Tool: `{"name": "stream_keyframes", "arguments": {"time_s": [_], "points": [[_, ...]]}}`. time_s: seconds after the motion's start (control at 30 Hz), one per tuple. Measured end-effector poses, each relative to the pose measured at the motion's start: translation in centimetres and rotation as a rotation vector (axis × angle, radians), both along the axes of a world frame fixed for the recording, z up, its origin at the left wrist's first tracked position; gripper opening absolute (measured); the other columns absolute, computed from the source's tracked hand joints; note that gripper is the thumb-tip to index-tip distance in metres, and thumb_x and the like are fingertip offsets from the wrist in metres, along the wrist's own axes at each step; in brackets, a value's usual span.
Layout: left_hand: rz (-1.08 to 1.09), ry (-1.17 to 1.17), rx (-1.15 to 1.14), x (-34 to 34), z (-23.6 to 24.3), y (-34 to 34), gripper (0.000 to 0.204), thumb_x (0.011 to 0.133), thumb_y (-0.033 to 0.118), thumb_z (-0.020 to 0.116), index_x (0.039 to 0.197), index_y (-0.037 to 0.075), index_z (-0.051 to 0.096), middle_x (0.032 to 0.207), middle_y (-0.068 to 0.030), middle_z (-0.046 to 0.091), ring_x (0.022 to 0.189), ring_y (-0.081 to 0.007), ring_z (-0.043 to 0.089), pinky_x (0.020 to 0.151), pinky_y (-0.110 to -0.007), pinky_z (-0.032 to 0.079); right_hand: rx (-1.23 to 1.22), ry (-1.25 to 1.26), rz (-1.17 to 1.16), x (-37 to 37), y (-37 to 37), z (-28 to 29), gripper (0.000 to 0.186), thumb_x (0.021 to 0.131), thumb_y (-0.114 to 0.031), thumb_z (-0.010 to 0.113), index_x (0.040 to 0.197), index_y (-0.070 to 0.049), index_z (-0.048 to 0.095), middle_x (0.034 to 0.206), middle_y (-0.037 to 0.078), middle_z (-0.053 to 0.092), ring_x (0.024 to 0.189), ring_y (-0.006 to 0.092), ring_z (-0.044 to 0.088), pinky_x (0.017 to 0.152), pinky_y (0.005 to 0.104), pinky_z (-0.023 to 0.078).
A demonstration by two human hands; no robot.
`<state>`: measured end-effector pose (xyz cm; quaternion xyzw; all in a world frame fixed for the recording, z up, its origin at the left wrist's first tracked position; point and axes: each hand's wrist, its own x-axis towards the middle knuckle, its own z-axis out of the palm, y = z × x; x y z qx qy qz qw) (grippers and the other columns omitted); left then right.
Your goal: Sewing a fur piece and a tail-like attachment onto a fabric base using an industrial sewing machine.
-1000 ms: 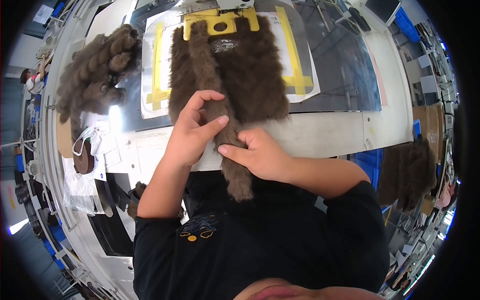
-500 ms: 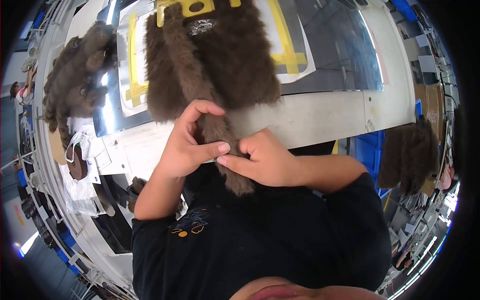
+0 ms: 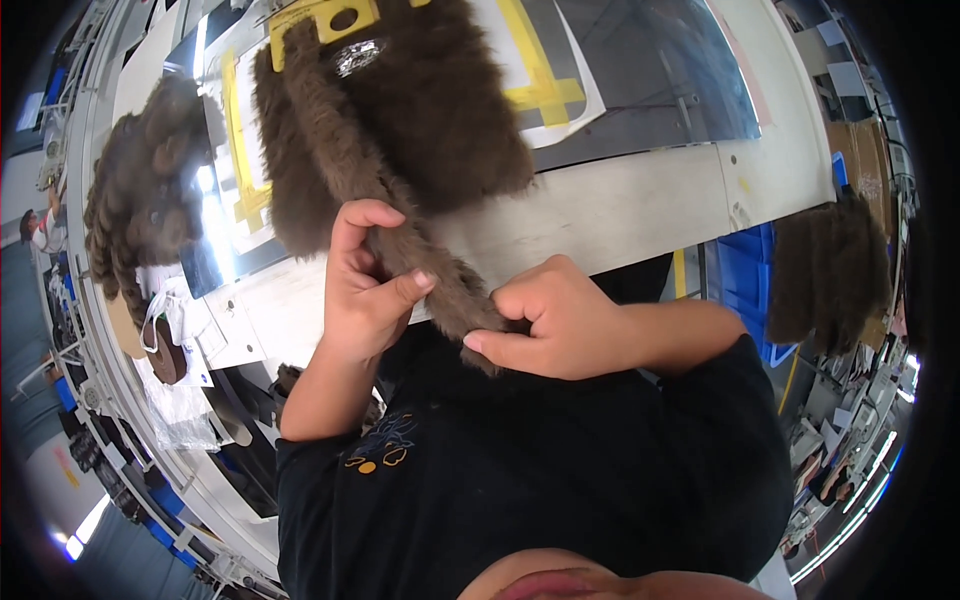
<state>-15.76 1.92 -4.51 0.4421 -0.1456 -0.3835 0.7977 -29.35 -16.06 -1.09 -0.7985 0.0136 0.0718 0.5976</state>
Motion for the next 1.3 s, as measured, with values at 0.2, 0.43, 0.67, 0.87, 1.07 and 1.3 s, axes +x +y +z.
{"name": "stream_keyframes", "arguments": {"time_s": [0.2, 0.43, 0.67, 0.87, 1.07, 1.3], "points": [[-0.048, -0.912, 0.877, 3.7, 5.0, 0.4, 0.077, 0.069, 0.013, 0.094, 0.137, 0.008, 0.058, 0.107, -0.006, 0.066, 0.096, -0.0179, 0.062, 0.081, -0.032, 0.051, -0.202, -0.179, -0.046, 0.1, -0.3, 0.3, 0.038, 0.082, -0.021, 0.079, 0.06, -0.005, 0.052, 0.057, 0.012, 0.055, 0.052, 0.0345, 0.058, 0.048, 0.0428, 0.043], [-1.157, -1.578, 0.292, 6.2, 9.3, -7.0, 0.042, 0.063, 0.034, 0.089, 0.092, 0.007, 0.073, 0.086, -0.0069, 0.064, 0.088, -0.0312, 0.062, 0.077, -0.041, 0.048, -0.577, -0.281, 0.076, 0.1, -0.5, 2.0, 0.026, 0.083, -0.025, 0.071, 0.067, -0.007, 0.063, 0.069, 0.011, 0.067, 0.064, 0.034, 0.067, 0.058, 0.0456, 0.051], [-1.036, -1.245, 0.22, 8.4, 9.0, -8.9, 0.023, 0.068, 0.005, 0.082, 0.071, 0.004, 0.059, 0.067, -0.013, 0.052, 0.065, -0.0359, 0.057, 0.054, -0.042, 0.041, -0.58, -0.38, -0.164, -0.8, -3.4, 3.5, 0.018, 0.075, -0.02, 0.079, 0.082, -0.008, 0.067, 0.073, 0.007, 0.062, 0.065, 0.0278, 0.064, 0.058, 0.0402, 0.05], [-0.728, -1.066, 0.131, 9.1, 5.9, -6.6, 0.021, 0.065, -0.005, 0.078, 0.07, 0.002, 0.058, 0.065, -0.0083, 0.051, 0.059, -0.0271, 0.053, 0.053, -0.035, 0.039, -0.078, -0.373, -0.412, 1.1, -3.1, 3.5, 0.042, 0.07, -0.016, 0.091, 0.107, -0.005, 0.074, 0.09, 0.006, 0.062, 0.077, 0.0174, 0.062, 0.063, 0.0308, 0.05], [-0.574, -0.973, 0.076, 9.2, 4.8, -5.4, 0.015, 0.067, -0.008, 0.075, 0.072, 0.0, 0.063, 0.07, -0.0086, 0.06, 0.059, -0.0213, 0.056, 0.054, -0.032, 0.042, 0.06, -0.588, -0.365, 4.0, -1.8, 2.0, 0.046, 0.073, -0.009, 0.092, 0.114, -0.003, 0.073, 0.102, 0.007, 0.069, 0.084, 0.0166, 0.065, 0.067, 0.0283, 0.052], [-0.412, -0.98, 0.095, 8.5, 4.4, -5.6, 0.016, 0.066, -0.011, 0.07, 0.074, 0.0, 0.062, 0.07, -0.0083, 0.06, 0.06, -0.0226, 0.056, 0.054, -0.032, 0.041, 0.04, -0.69, -0.414, 5.2, -1.8, 2.5, 0.031, 0.072, 0.001, 0.087, 0.101, 0.0, 0.076, 0.086, 0.01, 0.069, 0.073, 0.0205, 0.066, 0.064, 0.0307, 0.052]]}}
